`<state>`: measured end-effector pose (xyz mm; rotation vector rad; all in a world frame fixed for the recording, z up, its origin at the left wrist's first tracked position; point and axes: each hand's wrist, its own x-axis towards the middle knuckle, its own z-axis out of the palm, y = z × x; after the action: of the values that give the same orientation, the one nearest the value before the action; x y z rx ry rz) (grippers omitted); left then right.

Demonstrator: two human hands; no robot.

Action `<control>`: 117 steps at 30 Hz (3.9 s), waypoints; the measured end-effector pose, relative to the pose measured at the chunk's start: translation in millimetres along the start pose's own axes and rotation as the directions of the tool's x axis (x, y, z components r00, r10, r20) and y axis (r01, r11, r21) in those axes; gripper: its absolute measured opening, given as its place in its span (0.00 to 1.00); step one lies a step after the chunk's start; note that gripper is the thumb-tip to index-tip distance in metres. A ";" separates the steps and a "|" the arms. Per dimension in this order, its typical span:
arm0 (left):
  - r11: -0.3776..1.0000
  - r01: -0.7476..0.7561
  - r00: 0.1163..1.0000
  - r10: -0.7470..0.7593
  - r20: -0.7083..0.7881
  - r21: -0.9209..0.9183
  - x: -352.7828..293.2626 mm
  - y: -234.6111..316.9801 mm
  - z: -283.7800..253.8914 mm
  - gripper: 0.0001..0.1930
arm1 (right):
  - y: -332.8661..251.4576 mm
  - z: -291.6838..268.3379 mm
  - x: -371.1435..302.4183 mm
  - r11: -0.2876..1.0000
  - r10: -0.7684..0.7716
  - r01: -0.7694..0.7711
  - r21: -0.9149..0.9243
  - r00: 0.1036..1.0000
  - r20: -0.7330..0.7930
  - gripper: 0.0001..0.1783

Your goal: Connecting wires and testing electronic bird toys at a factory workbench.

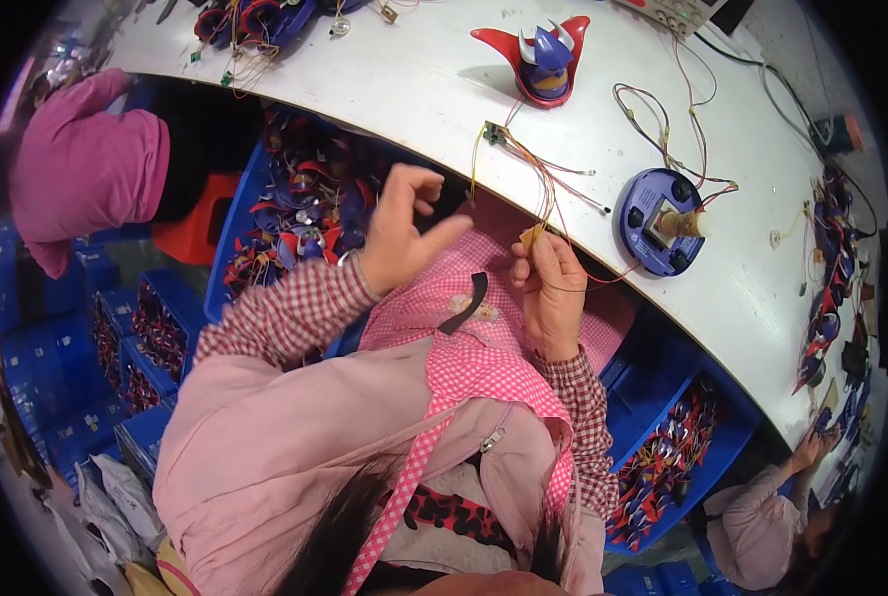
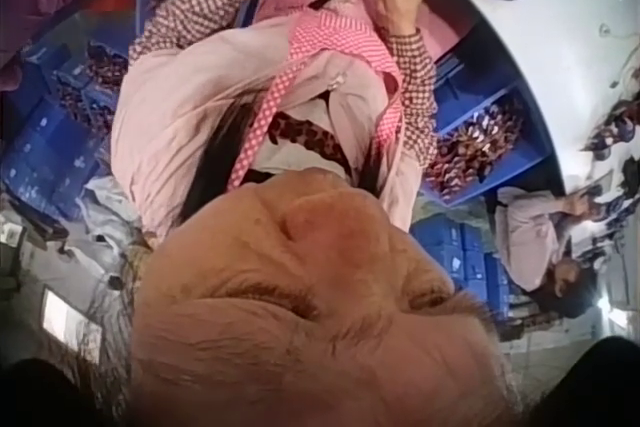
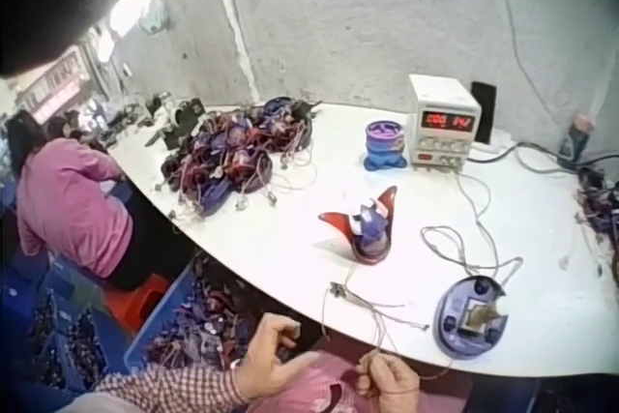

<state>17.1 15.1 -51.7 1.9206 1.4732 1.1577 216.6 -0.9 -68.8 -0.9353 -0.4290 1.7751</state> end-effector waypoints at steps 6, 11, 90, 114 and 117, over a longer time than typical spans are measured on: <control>0.956 0.281 0.954 -0.288 -0.086 -0.085 -20.4 -56.4 78.6 0.23 | 4.8 -3.4 1.3 1.000 0.005 -0.005 -0.017 1.000 0.022 0.11; 0.725 0.470 0.856 -0.513 0.060 -0.504 -25.7 -62.3 87.4 0.21 | 5.6 1.0 0.4 1.000 -0.009 0.009 -0.012 1.000 0.008 0.11; 0.300 0.706 0.705 -0.377 0.600 -0.642 -6.7 11.9 18.1 0.10 | -5.9 14.9 -42.8 0.242 -0.287 0.382 -0.892 0.906 0.310 0.08; 0.278 0.750 0.658 -0.399 0.639 -0.600 -8.6 30.5 20.1 0.10 | 1.4 12.7 -19.9 0.042 -0.620 0.618 -0.785 0.632 0.465 0.11; 0.293 0.757 0.651 -0.418 0.633 -0.584 -8.3 30.1 22.4 0.10 | 1.3 11.5 -16.2 -0.001 -0.649 0.639 -0.769 0.584 0.487 0.09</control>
<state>51.7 0.5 -43.6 0.6921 0.9699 0.7906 209.6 -14.5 -56.1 -1.1592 -1.7025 0.4559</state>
